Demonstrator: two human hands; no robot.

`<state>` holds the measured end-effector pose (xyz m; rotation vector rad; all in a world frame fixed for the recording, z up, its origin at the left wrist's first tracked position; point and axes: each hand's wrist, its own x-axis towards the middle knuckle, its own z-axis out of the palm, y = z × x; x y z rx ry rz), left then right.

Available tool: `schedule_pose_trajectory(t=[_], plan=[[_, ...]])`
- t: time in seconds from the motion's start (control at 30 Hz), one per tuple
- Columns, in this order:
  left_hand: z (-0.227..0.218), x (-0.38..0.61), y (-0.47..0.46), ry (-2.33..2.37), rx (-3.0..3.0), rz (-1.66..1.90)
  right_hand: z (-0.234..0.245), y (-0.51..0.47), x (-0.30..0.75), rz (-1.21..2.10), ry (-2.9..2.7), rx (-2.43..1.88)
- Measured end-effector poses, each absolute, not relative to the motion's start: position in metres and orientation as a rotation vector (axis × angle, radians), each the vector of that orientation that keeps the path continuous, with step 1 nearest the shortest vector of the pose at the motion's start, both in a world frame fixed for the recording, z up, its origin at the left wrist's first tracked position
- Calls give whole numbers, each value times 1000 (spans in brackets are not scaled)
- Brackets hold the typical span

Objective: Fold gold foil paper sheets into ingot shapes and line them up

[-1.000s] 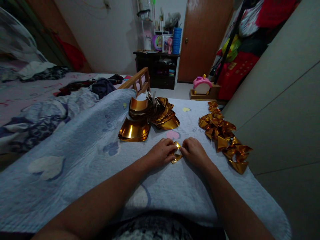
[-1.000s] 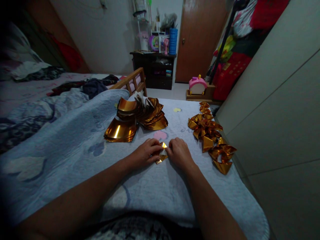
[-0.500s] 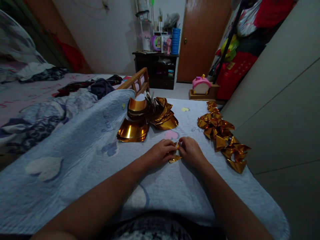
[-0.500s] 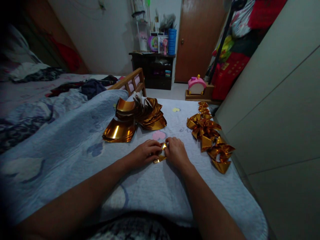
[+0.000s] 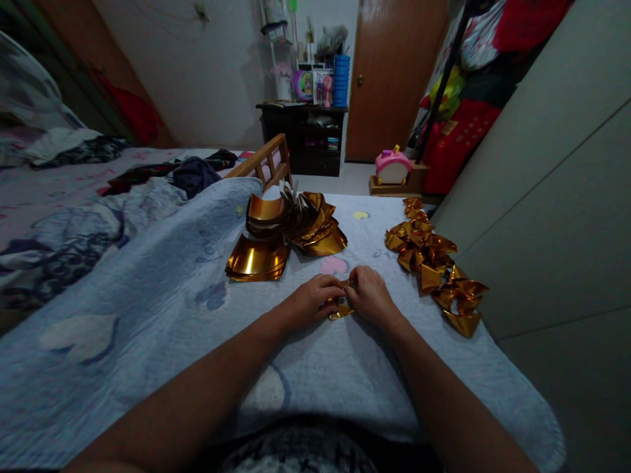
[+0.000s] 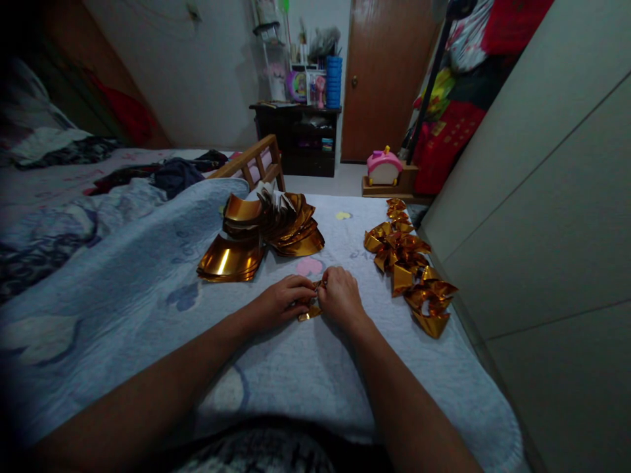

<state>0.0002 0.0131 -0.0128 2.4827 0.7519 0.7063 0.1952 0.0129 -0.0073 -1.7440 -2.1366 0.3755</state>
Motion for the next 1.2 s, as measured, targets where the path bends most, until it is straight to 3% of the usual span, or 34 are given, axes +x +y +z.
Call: schedule_pose_trajectory(t=[0.27, 0.73, 1.2], plan=[[-8, 0, 11, 1021, 2573, 648, 0, 11, 201, 722, -2022, -1562], [-7, 0, 9, 1114, 2657, 476, 2, 13, 214, 876, -2037, -1427], [-5, -3, 10, 1137, 2551, 583, -14, 17, 218, 564, -2153, -1350]])
